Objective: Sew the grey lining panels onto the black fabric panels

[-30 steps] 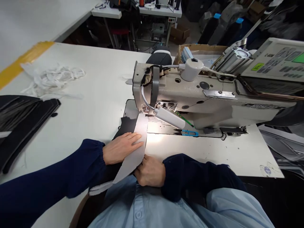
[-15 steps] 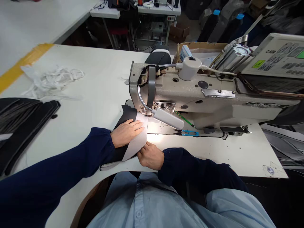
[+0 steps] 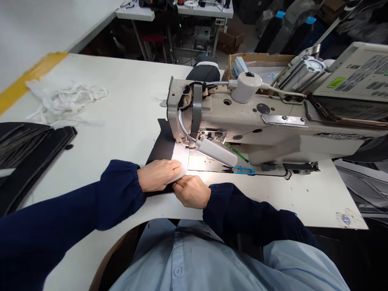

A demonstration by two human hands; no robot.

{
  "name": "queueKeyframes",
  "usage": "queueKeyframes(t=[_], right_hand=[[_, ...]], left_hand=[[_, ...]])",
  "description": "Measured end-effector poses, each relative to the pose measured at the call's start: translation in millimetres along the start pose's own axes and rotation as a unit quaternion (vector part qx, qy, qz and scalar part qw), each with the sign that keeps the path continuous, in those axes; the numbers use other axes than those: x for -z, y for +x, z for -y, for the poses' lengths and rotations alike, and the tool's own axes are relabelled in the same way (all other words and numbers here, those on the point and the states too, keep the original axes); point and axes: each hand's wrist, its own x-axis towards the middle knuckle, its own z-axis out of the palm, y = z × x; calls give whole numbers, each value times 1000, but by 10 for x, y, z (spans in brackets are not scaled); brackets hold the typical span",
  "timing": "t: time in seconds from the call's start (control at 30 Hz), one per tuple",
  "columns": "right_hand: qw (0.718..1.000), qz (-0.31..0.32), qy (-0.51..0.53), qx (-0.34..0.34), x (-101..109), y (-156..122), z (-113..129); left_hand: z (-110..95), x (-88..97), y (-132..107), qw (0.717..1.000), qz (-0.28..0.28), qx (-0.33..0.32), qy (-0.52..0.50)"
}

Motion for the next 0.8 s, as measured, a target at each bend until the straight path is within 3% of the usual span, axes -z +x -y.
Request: queueKeyframes(t=[0.1, 0.43, 0.63, 0.8], right_hand=[[1000, -6, -18, 19, -21, 5, 29], [989, -102, -108, 18, -206, 65, -108], [991, -75, -110, 2, -142, 113, -128], [992, -37, -119, -3, -96, 184, -59]], left_hand=[[-58, -15, -24, 1000, 12, -7, 15], [23, -115, 172, 995, -43, 54, 77], [94, -140, 256, 984, -110, 60, 126], [183, -87, 310, 986, -86, 18, 139]])
